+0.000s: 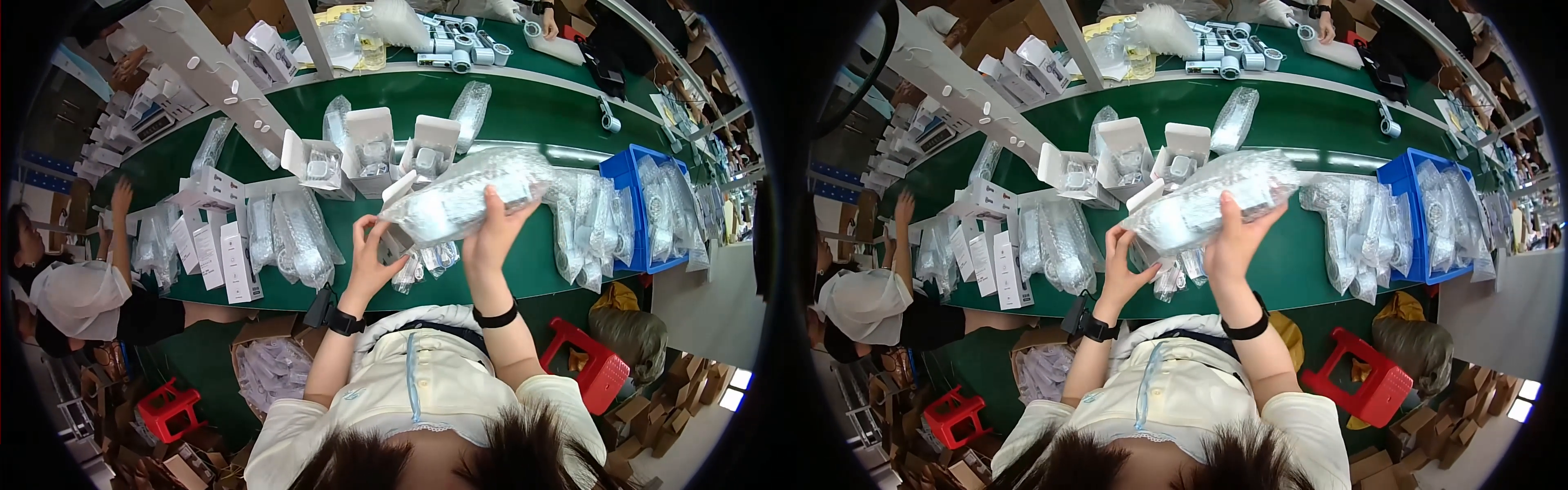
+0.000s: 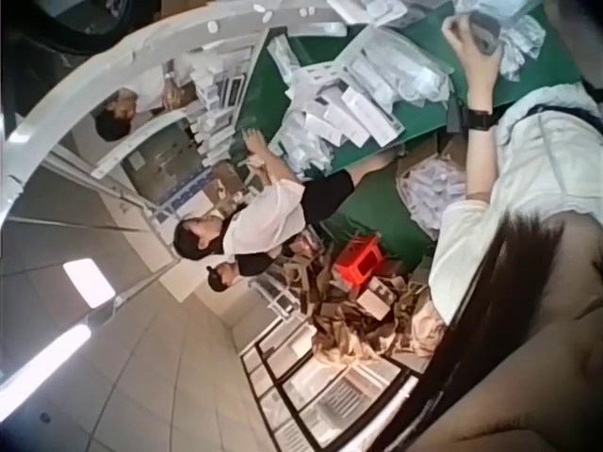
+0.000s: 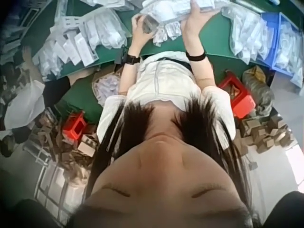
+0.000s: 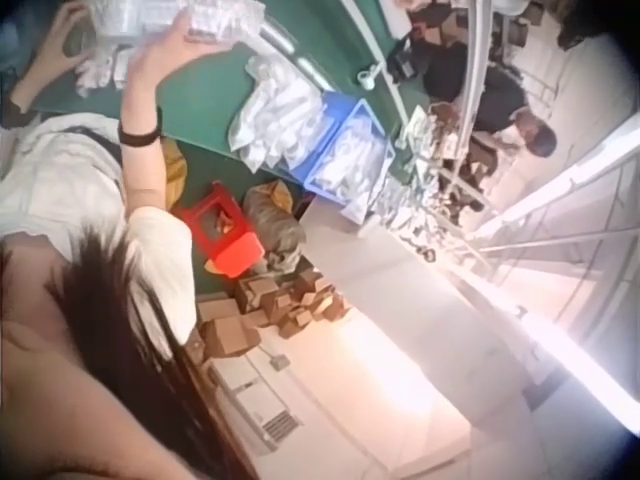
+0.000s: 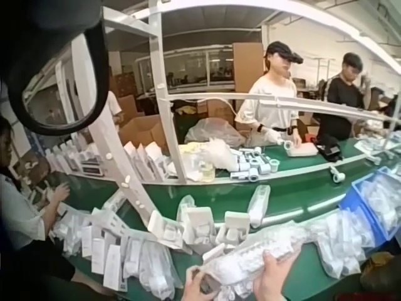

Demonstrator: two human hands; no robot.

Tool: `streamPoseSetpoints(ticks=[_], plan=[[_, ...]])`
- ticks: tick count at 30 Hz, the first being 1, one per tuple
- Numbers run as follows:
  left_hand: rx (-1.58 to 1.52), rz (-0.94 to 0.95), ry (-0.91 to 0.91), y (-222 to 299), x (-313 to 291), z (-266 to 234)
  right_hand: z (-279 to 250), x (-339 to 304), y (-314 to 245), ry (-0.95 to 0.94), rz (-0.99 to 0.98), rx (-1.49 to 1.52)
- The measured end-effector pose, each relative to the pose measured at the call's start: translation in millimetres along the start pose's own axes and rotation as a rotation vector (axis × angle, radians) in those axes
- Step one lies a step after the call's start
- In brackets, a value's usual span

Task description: Packaging small electronic components into individual cardboard boxes on an assembly line.

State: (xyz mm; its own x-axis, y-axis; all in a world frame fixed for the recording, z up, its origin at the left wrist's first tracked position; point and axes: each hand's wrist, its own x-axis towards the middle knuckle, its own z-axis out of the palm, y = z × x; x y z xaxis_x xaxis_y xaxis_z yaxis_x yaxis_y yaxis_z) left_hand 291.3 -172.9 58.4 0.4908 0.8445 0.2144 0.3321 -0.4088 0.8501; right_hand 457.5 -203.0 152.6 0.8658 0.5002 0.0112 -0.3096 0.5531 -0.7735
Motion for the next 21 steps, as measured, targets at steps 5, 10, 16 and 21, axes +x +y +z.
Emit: streamPoseSetpoints(ticks=[5,10,16,21], plan=[[-0.008,-0.026,0.2,-9.9,-11.9,18.9,7.1,-30.1,52.1,-0.018,-0.086,-0.161],[-0.059,0.031,0.318,-11.2,-13.5,20.0,-13.7,-22.3,63.2,-0.641,-0.748,-0.895],[-0.085,0.115,0.279,-17.1,-17.5,-1.3,-49.4,-10.4,44.6,-1.065,-0.703,-1.274],[-0.032,0.26,0.24,-26.8,-16.8,-7.7,-108.5,-12.5,91.2,-0.604,-0.353,-1.144]])
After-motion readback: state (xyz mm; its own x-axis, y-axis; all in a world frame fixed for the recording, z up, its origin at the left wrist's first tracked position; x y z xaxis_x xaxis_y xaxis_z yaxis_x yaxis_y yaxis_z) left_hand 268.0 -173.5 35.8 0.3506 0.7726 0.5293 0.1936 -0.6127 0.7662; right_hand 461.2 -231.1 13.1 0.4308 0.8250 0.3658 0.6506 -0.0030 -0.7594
